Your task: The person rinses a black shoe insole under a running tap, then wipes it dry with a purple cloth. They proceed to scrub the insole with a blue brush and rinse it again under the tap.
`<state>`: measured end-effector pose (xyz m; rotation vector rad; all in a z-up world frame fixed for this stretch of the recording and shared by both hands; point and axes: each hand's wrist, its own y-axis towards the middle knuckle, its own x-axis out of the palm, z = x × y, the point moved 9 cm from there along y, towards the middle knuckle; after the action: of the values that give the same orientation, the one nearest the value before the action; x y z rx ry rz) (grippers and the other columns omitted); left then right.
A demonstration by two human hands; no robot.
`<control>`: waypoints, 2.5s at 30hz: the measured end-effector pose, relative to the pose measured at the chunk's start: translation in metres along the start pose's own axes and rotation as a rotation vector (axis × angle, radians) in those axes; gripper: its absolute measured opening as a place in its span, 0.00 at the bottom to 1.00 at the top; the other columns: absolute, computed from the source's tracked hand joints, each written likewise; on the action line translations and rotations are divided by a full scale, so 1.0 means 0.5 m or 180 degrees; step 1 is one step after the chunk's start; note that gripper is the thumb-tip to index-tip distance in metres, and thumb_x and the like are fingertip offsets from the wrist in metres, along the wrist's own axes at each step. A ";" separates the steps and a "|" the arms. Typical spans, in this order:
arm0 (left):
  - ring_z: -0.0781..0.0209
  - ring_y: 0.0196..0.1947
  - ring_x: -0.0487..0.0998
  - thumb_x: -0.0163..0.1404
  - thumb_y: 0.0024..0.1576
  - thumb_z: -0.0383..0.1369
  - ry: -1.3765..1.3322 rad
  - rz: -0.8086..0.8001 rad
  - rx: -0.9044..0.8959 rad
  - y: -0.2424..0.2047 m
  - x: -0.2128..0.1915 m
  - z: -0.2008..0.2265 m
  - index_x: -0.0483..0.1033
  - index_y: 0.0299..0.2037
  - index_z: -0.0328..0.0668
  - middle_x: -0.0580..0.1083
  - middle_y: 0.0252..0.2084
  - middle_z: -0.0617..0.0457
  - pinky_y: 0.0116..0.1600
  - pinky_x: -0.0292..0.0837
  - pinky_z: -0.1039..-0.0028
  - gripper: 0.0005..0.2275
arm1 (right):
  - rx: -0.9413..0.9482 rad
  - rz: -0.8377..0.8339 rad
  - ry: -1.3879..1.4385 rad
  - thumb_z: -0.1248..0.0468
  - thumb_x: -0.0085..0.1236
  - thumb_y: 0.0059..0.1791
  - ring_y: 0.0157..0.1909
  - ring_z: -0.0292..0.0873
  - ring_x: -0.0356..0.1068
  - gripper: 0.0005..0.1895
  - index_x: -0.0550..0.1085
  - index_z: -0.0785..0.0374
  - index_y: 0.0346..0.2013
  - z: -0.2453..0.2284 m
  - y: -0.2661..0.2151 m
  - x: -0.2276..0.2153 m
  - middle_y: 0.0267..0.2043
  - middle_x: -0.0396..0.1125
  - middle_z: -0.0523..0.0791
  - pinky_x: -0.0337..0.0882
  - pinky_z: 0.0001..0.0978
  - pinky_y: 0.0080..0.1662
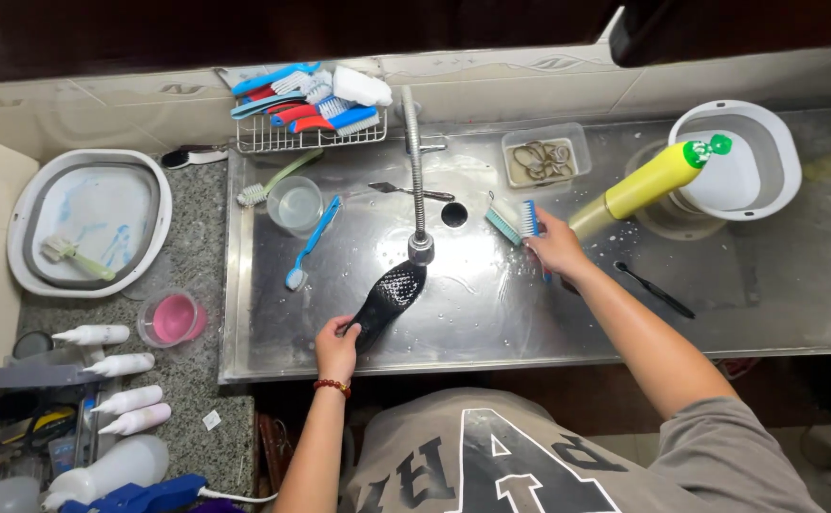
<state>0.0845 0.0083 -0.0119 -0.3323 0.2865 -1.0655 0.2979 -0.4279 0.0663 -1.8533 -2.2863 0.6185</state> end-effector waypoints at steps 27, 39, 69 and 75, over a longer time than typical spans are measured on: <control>0.53 0.65 0.65 0.67 0.47 0.37 0.3382 -0.0476 -0.0283 -0.139 0.182 0.086 0.63 0.67 0.55 0.65 0.60 0.54 0.65 0.67 0.62 0.36 | -0.0538 0.0601 -0.3446 0.67 0.65 0.46 0.49 0.59 0.74 0.20 0.81 0.47 0.52 -0.028 0.382 -0.207 0.48 0.74 0.54 0.73 0.47 0.54; 0.54 0.62 0.67 0.65 0.44 0.28 0.3287 -0.0743 0.0760 -0.122 0.180 0.083 0.68 0.65 0.51 0.70 0.58 0.58 0.65 0.61 0.60 0.34 | -0.0341 0.0761 -0.3725 0.63 0.62 0.51 0.52 0.61 0.73 0.13 0.82 0.50 0.50 -0.023 0.387 -0.213 0.49 0.73 0.56 0.72 0.50 0.53; 0.55 0.39 0.82 0.63 0.47 0.29 0.2012 -0.0422 -0.0030 -0.033 0.165 -0.035 0.79 0.46 0.41 0.80 0.36 0.50 0.48 0.78 0.66 0.16 | -0.0605 0.1053 -0.1493 0.61 0.63 0.48 0.37 0.47 0.74 0.15 0.78 0.63 0.47 0.060 -0.232 0.168 0.38 0.74 0.49 0.73 0.39 0.42; 0.56 0.35 0.84 0.62 0.49 0.28 0.1465 -0.0616 0.0139 -0.049 0.159 0.047 0.82 0.39 0.41 0.81 0.33 0.49 0.46 0.80 0.68 0.09 | -0.1294 0.1116 -0.1870 0.60 0.64 0.48 0.43 0.53 0.73 0.14 0.78 0.62 0.46 0.028 -0.250 0.253 0.42 0.72 0.51 0.72 0.43 0.47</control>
<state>0.1102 -0.0700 0.0141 -0.0709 0.6508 -1.3334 0.1502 -0.3298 0.0839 -2.5867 -2.5995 0.8995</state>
